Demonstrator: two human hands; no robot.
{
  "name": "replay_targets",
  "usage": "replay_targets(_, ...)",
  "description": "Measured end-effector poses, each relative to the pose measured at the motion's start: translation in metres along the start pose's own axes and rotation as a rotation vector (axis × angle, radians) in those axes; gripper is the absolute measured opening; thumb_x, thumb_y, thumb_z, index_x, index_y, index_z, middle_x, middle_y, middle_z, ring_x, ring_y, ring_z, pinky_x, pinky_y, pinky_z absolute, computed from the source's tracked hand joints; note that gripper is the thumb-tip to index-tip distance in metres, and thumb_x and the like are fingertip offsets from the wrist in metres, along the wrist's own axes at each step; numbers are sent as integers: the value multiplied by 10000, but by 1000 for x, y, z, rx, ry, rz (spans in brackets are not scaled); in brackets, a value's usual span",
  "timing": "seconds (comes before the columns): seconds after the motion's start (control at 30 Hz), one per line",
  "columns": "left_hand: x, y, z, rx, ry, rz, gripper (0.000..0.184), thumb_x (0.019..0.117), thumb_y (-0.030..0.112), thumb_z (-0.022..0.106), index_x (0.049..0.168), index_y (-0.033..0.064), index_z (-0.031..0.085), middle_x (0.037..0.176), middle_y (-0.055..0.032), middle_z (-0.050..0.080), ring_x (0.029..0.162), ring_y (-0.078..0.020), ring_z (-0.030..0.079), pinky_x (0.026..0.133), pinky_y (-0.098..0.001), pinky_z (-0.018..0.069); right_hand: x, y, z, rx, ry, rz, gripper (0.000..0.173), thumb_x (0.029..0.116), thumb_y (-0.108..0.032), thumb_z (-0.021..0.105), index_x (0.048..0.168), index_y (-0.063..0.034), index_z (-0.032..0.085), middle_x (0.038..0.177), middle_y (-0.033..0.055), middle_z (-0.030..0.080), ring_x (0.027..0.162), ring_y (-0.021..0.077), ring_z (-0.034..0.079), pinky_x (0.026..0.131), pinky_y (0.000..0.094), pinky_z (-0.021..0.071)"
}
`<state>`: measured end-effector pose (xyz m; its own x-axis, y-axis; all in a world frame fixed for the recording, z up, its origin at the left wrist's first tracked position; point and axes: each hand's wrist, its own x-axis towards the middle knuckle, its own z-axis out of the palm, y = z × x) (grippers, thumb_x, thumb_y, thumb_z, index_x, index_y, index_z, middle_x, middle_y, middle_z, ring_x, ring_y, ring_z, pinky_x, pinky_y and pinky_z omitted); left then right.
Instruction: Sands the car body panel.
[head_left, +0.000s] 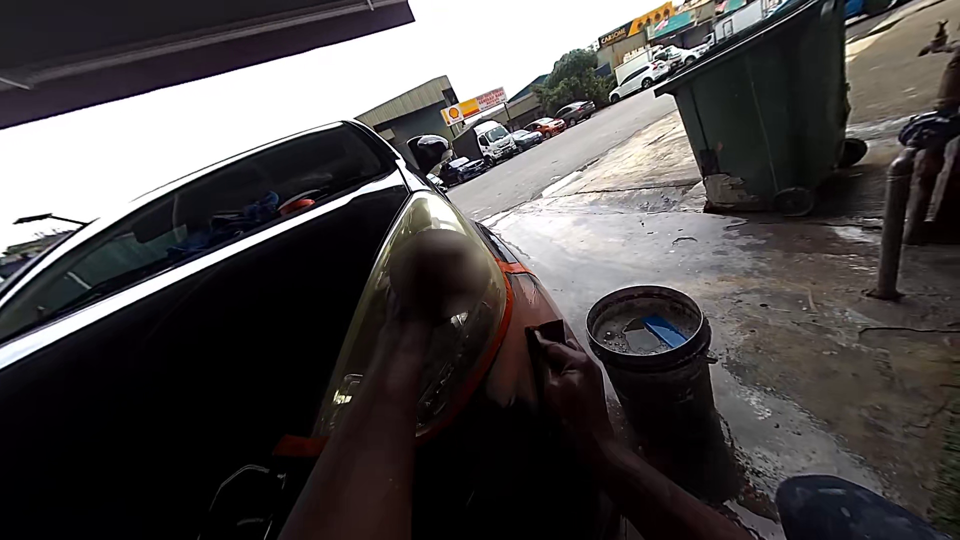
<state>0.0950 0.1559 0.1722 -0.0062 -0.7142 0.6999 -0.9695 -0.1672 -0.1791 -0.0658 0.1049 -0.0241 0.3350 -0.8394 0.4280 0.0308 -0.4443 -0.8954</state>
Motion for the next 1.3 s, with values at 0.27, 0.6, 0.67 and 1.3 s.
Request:
replay_targets(0.27,0,1,-1,-1,-13,-2,228,919,340,673,877,135,763,1124,-15,752,1208,-208,638,1028,-473,495,16,-1,0,8,18,107,220,1011,-209,644,1171,-173,792,1057,42,763,1013,208,696,910,476,551)
replay_targets(0.6,-1,-1,0,1,-20,-4,231,927,362,668,872,160,765,1138,9,747,1208,-182,635,1032,-468,495,-30,-12,8,68,56,7,275,961,-156,645,1193,-169,793,1080,45,765,1008,176,701,912,396,574)
replay_targets(0.67,2,-3,2,-3,1,11,230,927,366,665,874,168,768,1142,18,747,1213,-174,637,1037,-473,500,-53,-3,11,104,89,-111,291,909,-126,673,1167,-162,805,990,47,754,912,140,693,850,316,588)
replay_targets(1.3,-2,-2,4,4,1,10,248,929,366,643,889,160,776,1161,4,743,1209,-195,645,1027,-489,508,-29,38,25,-188,279,-305,329,935,-119,610,1215,-163,778,1113,133,724,913,206,732,777,329,635)
